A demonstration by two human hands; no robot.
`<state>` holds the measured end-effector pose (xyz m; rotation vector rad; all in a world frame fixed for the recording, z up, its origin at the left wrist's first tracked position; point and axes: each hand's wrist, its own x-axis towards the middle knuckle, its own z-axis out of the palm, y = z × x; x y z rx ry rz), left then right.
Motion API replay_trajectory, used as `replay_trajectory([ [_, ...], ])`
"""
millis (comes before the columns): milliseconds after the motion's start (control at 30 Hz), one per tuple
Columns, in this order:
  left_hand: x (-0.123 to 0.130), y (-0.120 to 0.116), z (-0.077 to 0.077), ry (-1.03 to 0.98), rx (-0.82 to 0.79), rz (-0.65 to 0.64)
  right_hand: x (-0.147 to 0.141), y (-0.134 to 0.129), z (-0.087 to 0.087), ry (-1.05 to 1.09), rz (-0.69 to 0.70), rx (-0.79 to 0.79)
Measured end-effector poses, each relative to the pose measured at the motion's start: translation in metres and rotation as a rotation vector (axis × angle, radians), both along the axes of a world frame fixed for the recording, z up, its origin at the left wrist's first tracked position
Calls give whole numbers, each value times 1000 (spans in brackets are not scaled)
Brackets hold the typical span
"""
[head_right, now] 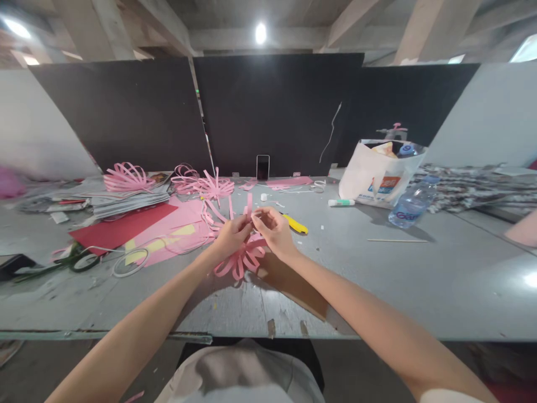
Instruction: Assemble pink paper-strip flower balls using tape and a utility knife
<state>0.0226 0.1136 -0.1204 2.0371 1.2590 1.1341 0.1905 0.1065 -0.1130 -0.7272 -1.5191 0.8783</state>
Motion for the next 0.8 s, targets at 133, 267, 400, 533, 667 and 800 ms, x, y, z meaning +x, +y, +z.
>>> replay_trajectory([
  [133, -1, -2, 3, -31, -41, -45, -1, -3, -4, -14, 55, 104],
  [267, -2, -2, 4, -1, 6, -113, -3, 5, -7, 37, -52, 73],
  [400, -3, -2, 4, 51, 0, -158, -3, 16, -9, 66, -101, -13],
  [533, -3, 0, 2, 67, 18, -184, -5, 17, -10, 115, -79, -99],
  [667, -3, 0, 0, 48, 19, -172, -7, 12, -9, 115, -47, -138],
  [800, -1, -4, 2, 73, 49, -120, -4, 14, -11, 118, -110, -90],
])
